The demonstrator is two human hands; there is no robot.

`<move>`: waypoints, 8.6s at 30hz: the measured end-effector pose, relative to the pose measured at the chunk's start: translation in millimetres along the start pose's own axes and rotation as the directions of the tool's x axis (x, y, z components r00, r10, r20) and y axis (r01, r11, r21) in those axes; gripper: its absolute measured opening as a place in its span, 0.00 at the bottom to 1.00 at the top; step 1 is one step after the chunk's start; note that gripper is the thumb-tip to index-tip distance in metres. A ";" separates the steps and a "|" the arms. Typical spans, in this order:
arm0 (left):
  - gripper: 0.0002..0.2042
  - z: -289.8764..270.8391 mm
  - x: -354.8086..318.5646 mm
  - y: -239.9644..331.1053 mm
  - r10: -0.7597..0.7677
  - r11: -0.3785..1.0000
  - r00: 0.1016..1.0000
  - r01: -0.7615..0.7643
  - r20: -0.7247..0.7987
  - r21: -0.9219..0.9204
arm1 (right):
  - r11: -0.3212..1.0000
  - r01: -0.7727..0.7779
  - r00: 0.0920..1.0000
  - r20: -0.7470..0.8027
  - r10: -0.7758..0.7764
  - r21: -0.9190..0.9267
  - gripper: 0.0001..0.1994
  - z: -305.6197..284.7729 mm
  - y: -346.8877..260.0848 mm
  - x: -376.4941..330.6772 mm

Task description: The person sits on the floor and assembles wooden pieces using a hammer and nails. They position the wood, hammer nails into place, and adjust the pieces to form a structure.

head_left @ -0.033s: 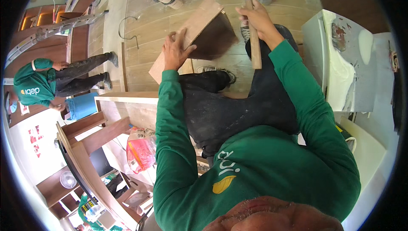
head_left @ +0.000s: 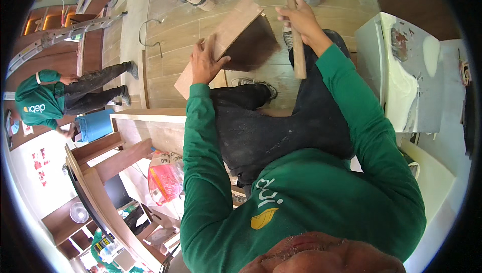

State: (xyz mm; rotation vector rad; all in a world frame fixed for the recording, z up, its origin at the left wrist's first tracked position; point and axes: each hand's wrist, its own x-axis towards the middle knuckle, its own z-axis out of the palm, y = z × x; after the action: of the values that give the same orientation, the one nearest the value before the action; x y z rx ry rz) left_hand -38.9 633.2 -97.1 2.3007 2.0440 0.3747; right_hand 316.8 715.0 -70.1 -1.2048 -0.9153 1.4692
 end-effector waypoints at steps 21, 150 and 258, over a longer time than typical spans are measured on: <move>0.55 -15.0 57.1 -56.4 0.341 0.851 0.913 -0.401 0.224 0.339 | 0.950 -0.313 0.949 -0.028 0.313 -0.005 0.25 50.2 86.1 -92.4; 0.16 31.8 -105.9 78.7 -0.451 -0.060 0.745 0.525 0.492 -0.849 | 0.952 -0.240 0.937 0.211 0.278 -0.188 0.13 36.0 83.5 -82.6; 0.54 355.9 -123.3 -247.6 -0.748 0.645 0.512 0.712 0.423 0.278 | 0.790 -0.482 0.859 -0.026 0.511 -0.378 0.17 100.8 85.0 -69.4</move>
State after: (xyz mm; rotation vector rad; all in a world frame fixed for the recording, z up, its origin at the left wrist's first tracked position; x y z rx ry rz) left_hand -218.8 590.0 -508.1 1.1088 2.4494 -0.3301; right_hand 201.0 631.4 -112.4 -1.7863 -1.0078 1.8188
